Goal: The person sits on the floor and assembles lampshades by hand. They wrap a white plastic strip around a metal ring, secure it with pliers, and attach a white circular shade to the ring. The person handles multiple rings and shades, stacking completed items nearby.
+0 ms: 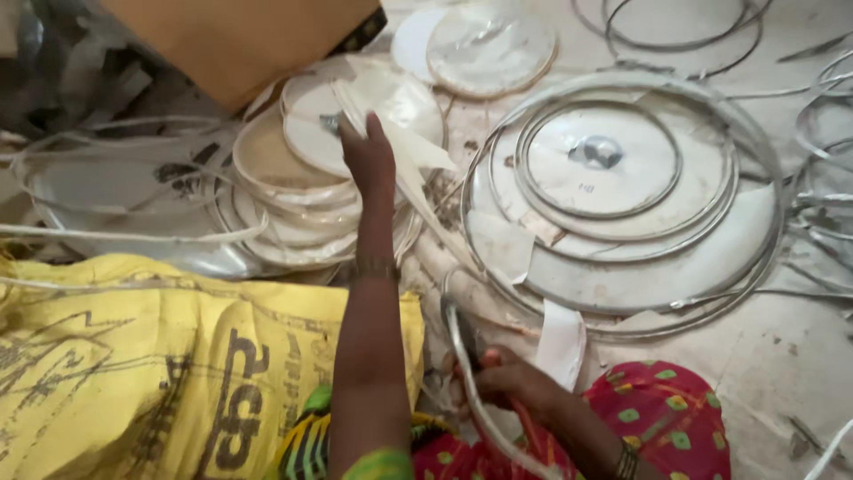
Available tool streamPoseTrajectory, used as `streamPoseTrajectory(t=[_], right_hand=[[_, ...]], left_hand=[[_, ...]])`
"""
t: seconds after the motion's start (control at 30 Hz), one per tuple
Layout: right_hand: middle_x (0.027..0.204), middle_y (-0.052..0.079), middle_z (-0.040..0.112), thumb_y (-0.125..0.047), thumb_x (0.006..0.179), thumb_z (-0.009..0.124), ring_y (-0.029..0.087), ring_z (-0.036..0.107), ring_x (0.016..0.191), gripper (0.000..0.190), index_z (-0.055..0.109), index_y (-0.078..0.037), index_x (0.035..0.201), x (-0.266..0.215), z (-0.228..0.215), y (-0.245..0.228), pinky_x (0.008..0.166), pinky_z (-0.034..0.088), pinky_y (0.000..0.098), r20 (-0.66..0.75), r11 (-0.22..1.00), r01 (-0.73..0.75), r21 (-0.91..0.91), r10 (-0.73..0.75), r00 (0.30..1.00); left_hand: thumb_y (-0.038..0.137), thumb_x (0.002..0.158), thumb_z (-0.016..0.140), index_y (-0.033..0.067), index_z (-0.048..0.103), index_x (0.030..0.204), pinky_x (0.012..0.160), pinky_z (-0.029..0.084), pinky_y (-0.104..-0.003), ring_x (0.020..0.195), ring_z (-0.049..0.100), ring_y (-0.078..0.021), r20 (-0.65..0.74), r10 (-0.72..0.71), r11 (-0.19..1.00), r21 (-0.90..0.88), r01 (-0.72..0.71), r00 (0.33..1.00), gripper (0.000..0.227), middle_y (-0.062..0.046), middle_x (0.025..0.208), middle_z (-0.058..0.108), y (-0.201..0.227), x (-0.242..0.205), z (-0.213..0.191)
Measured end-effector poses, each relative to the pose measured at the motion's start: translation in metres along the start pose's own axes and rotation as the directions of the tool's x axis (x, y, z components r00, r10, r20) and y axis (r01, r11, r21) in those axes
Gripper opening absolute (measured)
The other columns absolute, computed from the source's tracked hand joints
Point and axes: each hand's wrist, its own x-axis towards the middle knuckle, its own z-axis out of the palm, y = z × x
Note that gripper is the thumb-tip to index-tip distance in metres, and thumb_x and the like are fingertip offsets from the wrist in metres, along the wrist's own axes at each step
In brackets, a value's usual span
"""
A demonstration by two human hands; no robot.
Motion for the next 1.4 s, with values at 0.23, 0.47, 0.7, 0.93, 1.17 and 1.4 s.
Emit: streamPoseTrajectory(t=[0.23,0.47,0.7,0.93,1.17,1.4], right_hand=[[0.104,0.02,0.052,0.002,0.085,0.065,0.029,0.047,0.093,0.045,0.056,0.014,0.128,0.018,-0.03,0.015,0.086,0.038,0.0445,0.075,0.923,0.06,-0.379,-0.034,0.997],[0.138,0.027,0.06,-0.003,0.084,0.064,0.033,0.066,0.117,0.059,0.051,0.005,0.141,0.047,-0.03,0.0,0.106,0.055,0.0428,0.166,0.951,0.188,-0.247,-0.15,0.975],[0.105,0.019,0.074,-0.013,0.088,0.071,0.026,0.073,0.086,0.045,0.06,0.004,0.129,0.043,-0.02,-0.029,0.08,0.061,0.0412,0.131,0.975,0.157,-0.157,-0.137,0.982],[0.086,0.012,0.07,-0.016,0.096,0.07,0.024,0.071,0.074,0.023,0.061,-0.001,0.11,0.053,-0.021,-0.042,0.071,0.061,0.0393,0.126,0.984,0.18,-0.004,-0.178,0.976],[0.082,0.007,0.068,-0.02,0.089,0.074,0.02,0.069,0.071,0.031,0.06,-0.002,0.11,0.038,-0.003,-0.059,0.071,0.061,0.0389,-0.036,0.978,0.208,0.003,-0.207,0.978],[0.082,0.008,0.067,-0.019,0.087,0.08,0.021,0.068,0.072,0.036,0.061,-0.003,0.112,0.027,-0.025,-0.053,0.069,0.058,0.0381,0.15,0.961,0.242,0.138,-0.261,0.953]], left_hand=[[0.019,0.101,0.054,-0.0019,0.037,0.153,0.102,0.047,-0.042,0.123,0.056,-0.0318,0.306,-0.295,0.678,-0.6,0.424,0.905,0.059,-0.02,0.142,0.056,-0.002,-0.1,-0.009],[0.02,0.1,0.053,-0.0006,0.035,0.154,0.103,0.043,-0.038,0.12,0.056,-0.0287,0.312,-0.304,0.69,-0.579,0.434,0.9,0.06,-0.019,0.14,0.056,0.018,-0.085,-0.029],[0.022,0.101,0.05,0.0002,0.016,0.157,0.093,0.057,-0.04,0.114,0.065,-0.0374,0.21,-0.32,0.89,-0.268,0.369,0.924,0.069,-0.029,0.145,0.045,0.039,-0.097,-0.022],[0.016,0.107,0.048,-0.0047,0.037,0.144,0.072,0.049,-0.057,0.089,0.067,-0.052,0.114,-0.021,0.996,0.091,0.01,0.993,0.043,-0.034,0.094,0.07,0.048,-0.098,0.002],[0.012,0.105,0.045,-0.0082,0.039,0.137,0.07,0.056,-0.052,0.082,0.071,-0.0468,0.08,0.066,0.988,0.132,-0.076,0.995,0.038,-0.03,0.087,0.07,0.036,-0.048,0.038],[0.013,0.104,0.053,-0.0092,0.044,0.132,0.074,0.053,-0.055,0.087,0.069,-0.0496,0.05,0.111,0.952,0.28,-0.121,0.993,0.037,-0.032,0.091,0.07,0.004,-0.017,0.083]])
